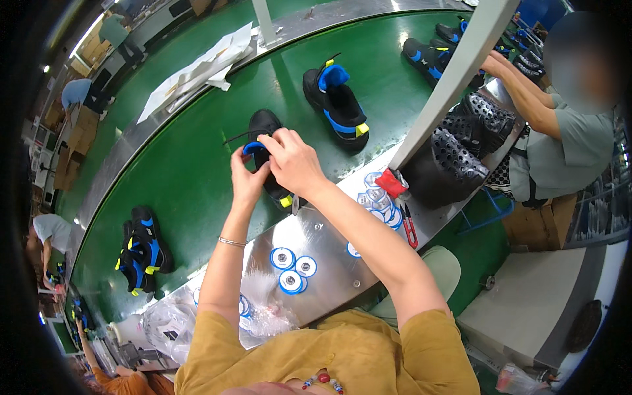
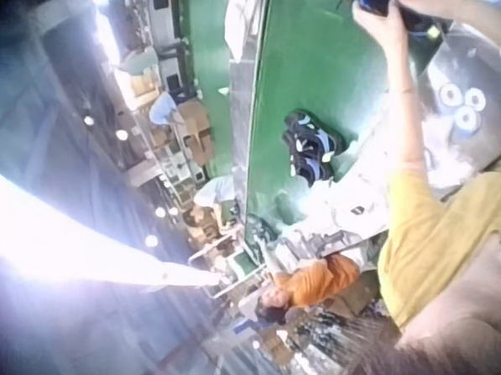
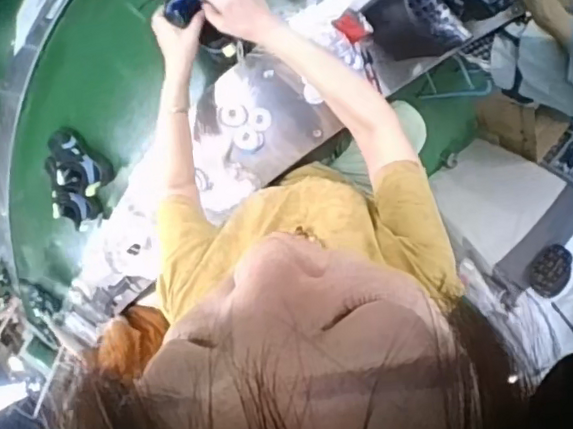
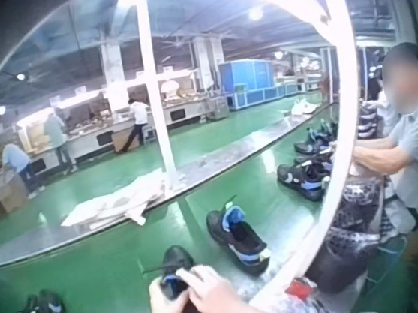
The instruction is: The person applies round blue-and-white stickers to the tongue area of black and blue sneakers on a green conveyor belt. They peel each sticker from a stack, place it on the shoe, and smooth it down. The person also briefly opens a small red packet and handles its contents before returning to labeling.
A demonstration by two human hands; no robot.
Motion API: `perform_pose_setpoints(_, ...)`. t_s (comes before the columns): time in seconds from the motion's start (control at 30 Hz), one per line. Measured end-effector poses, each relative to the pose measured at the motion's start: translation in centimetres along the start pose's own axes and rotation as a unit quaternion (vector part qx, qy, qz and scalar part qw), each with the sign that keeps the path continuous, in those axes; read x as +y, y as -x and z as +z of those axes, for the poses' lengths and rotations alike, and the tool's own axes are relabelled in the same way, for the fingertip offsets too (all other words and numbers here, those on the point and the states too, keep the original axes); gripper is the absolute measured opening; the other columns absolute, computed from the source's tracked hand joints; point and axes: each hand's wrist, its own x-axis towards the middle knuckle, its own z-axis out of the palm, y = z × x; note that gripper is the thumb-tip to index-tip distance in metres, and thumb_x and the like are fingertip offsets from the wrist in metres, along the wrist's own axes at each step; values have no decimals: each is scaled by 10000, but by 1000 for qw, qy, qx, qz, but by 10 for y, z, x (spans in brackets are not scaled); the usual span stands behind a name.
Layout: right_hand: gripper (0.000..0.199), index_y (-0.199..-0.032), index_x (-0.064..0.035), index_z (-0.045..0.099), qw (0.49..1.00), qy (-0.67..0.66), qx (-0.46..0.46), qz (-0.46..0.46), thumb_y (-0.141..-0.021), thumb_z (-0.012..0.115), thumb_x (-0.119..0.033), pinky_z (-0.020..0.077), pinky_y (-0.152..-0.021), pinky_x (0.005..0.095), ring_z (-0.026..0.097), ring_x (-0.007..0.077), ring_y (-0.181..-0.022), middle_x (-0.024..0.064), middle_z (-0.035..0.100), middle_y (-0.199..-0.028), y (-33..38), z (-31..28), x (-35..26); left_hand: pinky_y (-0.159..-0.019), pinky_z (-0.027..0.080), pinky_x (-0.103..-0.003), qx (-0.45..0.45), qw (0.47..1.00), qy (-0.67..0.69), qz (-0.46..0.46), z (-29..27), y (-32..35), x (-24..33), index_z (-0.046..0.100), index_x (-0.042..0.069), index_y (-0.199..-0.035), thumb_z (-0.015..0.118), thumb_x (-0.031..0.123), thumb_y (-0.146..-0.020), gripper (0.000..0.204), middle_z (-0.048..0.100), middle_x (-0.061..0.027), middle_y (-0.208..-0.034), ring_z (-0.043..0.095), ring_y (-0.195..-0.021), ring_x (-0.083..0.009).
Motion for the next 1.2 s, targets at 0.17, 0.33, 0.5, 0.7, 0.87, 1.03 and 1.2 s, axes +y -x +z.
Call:
perform_pose_setpoints(0.17,417,-1189,-125,596,995,37,-87,42,-777,636,-72,531,-696,428,644,322,-849,129,615,-955,-15,20,0,-975,437,-416,6,1000,12,11,14,9,-8,496,-79,-1237,629,29,-768,499,521,-244,-1218,528,-1129,-401)
perform_pose_setpoints(0.33,386,-1133,-168,632,991,74,-98,46,-768,575,-59,527,-651,453,668,325,-795,136,681,-855,-19,13,5,-931,466,-393,-4,997,-7,76,14,7,-10,536,-54,-1234,549,-37,-765,470,530,-214,-1249,554,-1118,-378)
perform_pose_setpoints(0.5,281,-1012,-153,695,973,94,-208,24,-788,547,-73,514,-665,458,658,334,-779,105,677,-875,-17,-22,18,-920,476,-332,60,984,168,6,22,5,-20,595,0,-1188,560,-57,-747,446,574,-150,-1170,587,-1076,-252)
perform_pose_setpoints(0.7,231,-1009,-115,661,935,253,-245,-47,-787,599,-128,515,-543,406,675,286,-680,112,655,-780,-1,-34,9,-900,482,-352,31,989,139,27,25,12,26,597,-16,-1097,589,-37,-746,351,605,-146,-1108,602,-1023,-275)
perform_pose_setpoints(0.87,338,-1102,0,622,940,286,-165,-90,-788,600,-124,536,-568,345,675,246,-670,104,652,-785,29,-22,2,-981,427,-403,31,995,29,93,24,19,30,585,17,-1159,603,32,-749,411,596,-160,-1162,530,-1120,-338)
perform_pose_setpoints(1.03,509,-1280,-39,561,937,282,-194,-75,-780,611,-122,518,-541,350,655,243,-643,100,619,-809,40,-38,1,-1060,377,-393,-108,988,113,-18,21,18,7,438,86,-1428,572,151,-761,684,502,-223,-1315,480,-1227,-357)
perform_pose_setpoints(1.2,459,-1264,-92,582,957,212,-200,1,-819,648,-184,522,-578,374,646,264,-715,92,617,-852,39,-64,-10,-1084,345,-419,-118,991,52,19,11,28,16,427,155,-1447,555,140,-751,707,437,-266,-1381,432,-1274,-397)
